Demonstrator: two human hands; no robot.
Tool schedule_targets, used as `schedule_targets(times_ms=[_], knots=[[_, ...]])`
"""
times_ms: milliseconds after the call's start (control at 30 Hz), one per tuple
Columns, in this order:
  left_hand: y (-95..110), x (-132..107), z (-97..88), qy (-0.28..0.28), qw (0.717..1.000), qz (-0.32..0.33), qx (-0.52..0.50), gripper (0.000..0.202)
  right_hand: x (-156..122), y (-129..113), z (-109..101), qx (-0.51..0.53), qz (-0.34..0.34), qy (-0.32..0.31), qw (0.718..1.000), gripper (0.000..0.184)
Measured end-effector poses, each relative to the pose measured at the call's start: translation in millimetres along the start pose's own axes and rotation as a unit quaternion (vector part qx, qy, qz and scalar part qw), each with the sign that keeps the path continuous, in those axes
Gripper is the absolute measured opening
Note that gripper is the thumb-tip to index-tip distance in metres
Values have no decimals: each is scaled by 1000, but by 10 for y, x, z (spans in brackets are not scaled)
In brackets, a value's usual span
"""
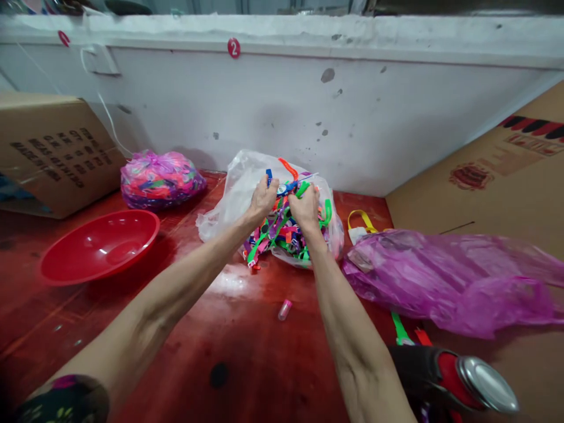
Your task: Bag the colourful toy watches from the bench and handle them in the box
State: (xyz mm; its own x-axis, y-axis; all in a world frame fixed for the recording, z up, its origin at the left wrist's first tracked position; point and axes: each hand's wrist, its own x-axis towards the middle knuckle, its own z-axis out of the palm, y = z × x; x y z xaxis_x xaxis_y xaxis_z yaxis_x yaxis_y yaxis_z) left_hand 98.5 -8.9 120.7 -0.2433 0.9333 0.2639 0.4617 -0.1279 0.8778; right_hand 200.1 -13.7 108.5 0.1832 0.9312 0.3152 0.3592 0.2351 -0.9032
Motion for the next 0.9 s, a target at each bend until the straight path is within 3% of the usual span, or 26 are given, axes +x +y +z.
schedule_targets(times_ms=[67, 133, 233, 300, 367, 433, 500, 567, 633, 733, 833, 900], knots=[[-120, -39, -86, -2, 996, 9, 89, 35, -13, -10, -133, -168, -61, 60, 982, 41], [-382, -302, -201, -60, 982, 37, 176, 37, -326, 55, -232, -265, -94, 50, 958, 45], [-883, -806, -265, -116, 935, 12, 335, 41, -1063, 291, -239, -381, -37, -101, 918, 40], [-1163, -1032, -182, -166, 899, -9, 406, 55, -1517, 501, -155, -457, 27, -220, 861, 46], [-1337, -1117, -37, -189, 876, -12, 443, 65, -1841, 710, -49, -485, 56, -283, 825, 47], [-1409, -1095, 89, -193, 867, -15, 458, 62, -2027, 886, 27, -479, 59, -302, 822, 36], [-1422, -1035, 137, -196, 866, -18, 460, 55, -2105, 1018, 48, -446, 46, -297, 843, 25], [-1423, -988, 105, -202, 868, -13, 454, 57, -2088, 1092, 20, -364, 50, -286, 885, 21], [-1429, -971, 38, -209, 869, -11, 449, 59, -1953, 1078, -29, -217, 123, -299, 921, 14], [-1433, -973, -19, -202, 868, -18, 453, 57, -1480, 835, -102, 30, 230, -286, 930, 18], [-1417, -954, -3, -190, 867, -26, 460, 52, -812, 424, -194, 129, 136, -165, 968, 39], [-1408, -927, 4, -184, 868, -29, 459, 51, -440, 221, -285, 43, 42, -70, 996, 46]])
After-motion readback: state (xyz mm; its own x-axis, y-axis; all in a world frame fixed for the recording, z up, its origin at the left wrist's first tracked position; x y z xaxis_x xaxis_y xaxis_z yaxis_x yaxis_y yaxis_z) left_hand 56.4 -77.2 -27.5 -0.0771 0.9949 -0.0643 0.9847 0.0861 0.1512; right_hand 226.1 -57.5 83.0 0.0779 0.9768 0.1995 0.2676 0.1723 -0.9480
